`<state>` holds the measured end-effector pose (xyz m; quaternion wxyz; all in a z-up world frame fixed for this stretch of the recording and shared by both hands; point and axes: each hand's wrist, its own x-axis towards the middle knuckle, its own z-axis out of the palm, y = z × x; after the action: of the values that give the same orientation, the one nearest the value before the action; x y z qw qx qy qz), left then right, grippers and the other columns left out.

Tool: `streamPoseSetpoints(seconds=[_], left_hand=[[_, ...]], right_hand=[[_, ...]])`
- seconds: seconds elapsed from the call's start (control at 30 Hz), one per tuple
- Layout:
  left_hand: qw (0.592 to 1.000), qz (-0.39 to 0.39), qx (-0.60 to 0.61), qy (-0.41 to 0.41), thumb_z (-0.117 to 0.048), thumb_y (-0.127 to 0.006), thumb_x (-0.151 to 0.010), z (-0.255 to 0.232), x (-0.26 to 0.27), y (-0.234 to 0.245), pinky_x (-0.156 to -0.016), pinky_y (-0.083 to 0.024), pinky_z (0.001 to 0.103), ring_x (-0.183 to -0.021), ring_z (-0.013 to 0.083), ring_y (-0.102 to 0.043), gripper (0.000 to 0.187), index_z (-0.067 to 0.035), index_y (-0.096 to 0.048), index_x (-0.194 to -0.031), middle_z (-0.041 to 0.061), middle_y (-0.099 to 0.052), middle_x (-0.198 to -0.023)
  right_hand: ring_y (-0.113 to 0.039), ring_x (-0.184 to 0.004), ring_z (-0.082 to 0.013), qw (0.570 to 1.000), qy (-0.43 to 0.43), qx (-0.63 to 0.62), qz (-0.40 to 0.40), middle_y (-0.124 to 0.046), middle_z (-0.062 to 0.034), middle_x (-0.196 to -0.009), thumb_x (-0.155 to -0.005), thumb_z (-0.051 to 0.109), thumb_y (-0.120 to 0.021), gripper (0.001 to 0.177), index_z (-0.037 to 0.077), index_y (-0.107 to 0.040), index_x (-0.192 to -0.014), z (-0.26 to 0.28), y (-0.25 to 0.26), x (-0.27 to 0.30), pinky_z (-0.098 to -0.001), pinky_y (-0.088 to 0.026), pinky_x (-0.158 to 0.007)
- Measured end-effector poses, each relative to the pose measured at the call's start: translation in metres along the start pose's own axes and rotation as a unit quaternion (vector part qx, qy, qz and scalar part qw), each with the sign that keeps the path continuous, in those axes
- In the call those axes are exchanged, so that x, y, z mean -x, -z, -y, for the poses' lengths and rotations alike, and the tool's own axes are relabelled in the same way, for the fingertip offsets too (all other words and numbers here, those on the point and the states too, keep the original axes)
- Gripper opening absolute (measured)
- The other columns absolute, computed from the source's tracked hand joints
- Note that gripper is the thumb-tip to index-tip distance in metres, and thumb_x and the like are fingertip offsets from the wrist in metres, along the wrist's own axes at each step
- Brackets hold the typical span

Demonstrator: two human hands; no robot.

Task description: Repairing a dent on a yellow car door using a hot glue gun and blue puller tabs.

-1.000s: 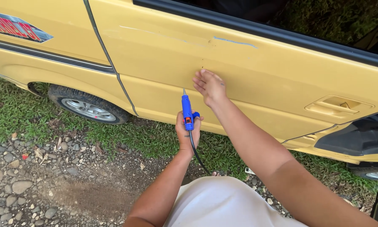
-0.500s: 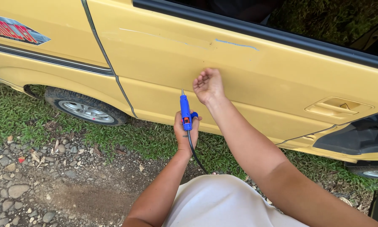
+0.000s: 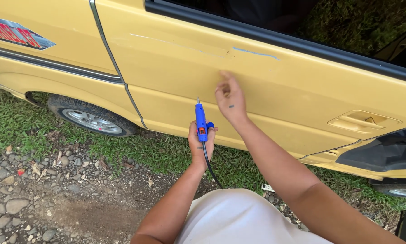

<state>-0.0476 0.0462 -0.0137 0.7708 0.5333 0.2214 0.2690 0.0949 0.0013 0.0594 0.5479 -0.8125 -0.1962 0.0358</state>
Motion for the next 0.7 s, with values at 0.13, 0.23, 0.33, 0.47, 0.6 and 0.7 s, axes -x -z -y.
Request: streamPoseSetpoints(seconds=[0.13, 0.23, 0.33, 0.47, 0.6, 0.7], left_hand=[[1.000, 0.001, 0.004, 0.000, 0.008, -0.061, -0.091, 0.002, 0.000, -0.001, -0.079, -0.059, 0.032, -0.087, 0.0204, -0.074, 0.024, -0.001, -0.053, -0.111, 0.006, -0.063, -0.095], [1.000, -0.001, 0.007, 0.003, 0.008, -0.061, -0.091, -0.001, 0.001, -0.002, -0.079, -0.060, 0.031, -0.087, 0.0201, -0.074, 0.024, -0.001, -0.053, -0.111, 0.006, -0.063, -0.096], [1.000, 0.005, 0.000, 0.008, 0.008, -0.062, -0.091, -0.004, 0.001, -0.007, -0.077, -0.058, 0.031, -0.086, 0.0207, -0.074, 0.024, -0.001, -0.054, -0.111, 0.007, -0.063, -0.095], [1.000, -0.003, 0.011, 0.009, 0.008, -0.061, -0.090, -0.003, 0.001, -0.011, -0.078, -0.059, 0.031, -0.086, 0.0197, -0.074, 0.024, -0.001, -0.054, -0.111, 0.006, -0.062, -0.096], [1.000, 0.006, 0.013, 0.009, 0.008, -0.061, -0.091, -0.009, 0.002, -0.012, -0.078, -0.059, 0.031, -0.085, 0.0193, -0.073, 0.024, -0.002, -0.054, -0.111, 0.005, -0.062, -0.094], [1.000, -0.004, 0.014, -0.003, 0.008, -0.061, -0.090, -0.001, 0.000, -0.010, -0.077, -0.059, 0.031, -0.085, 0.0197, -0.073, 0.023, -0.001, -0.053, -0.109, 0.006, -0.063, -0.093]], right_hand=[[-0.065, -0.088, -0.0163, 0.995, 0.079, 0.050, -0.043, -0.066, -0.0069, -0.105, -0.091, 0.000, -0.062, 0.045, 0.007, -0.060, -0.135, 0.009, 0.007, -0.006, -0.0300, -0.055, -0.073], [-0.069, -0.088, -0.0220, 0.966, 0.116, 0.230, -0.017, -0.068, -0.0088, -0.103, -0.088, 0.010, -0.071, 0.027, 0.014, -0.068, -0.114, 0.010, 0.011, -0.008, -0.0342, -0.055, -0.070], [-0.072, -0.084, -0.0254, 0.949, 0.079, 0.305, 0.021, -0.073, -0.0085, -0.093, -0.088, 0.019, -0.075, 0.016, 0.017, -0.073, -0.104, 0.023, 0.018, -0.008, -0.0383, -0.056, -0.070], [-0.074, -0.077, -0.0261, 0.982, 0.033, 0.184, 0.013, -0.074, -0.0080, -0.082, -0.090, 0.021, -0.069, 0.028, 0.011, -0.069, -0.116, 0.042, 0.021, -0.007, -0.0400, -0.057, -0.069], [-0.073, -0.077, -0.0276, 0.967, 0.000, 0.245, 0.068, -0.075, -0.0077, -0.083, -0.090, 0.022, -0.070, 0.021, 0.012, -0.073, -0.108, 0.030, 0.021, -0.011, -0.0403, -0.055, -0.067], [-0.073, -0.077, -0.0271, 0.963, 0.003, 0.254, 0.089, -0.075, -0.0087, -0.084, -0.090, 0.021, -0.071, 0.014, 0.010, -0.078, -0.095, 0.017, 0.020, -0.008, -0.0381, -0.056, -0.068]])
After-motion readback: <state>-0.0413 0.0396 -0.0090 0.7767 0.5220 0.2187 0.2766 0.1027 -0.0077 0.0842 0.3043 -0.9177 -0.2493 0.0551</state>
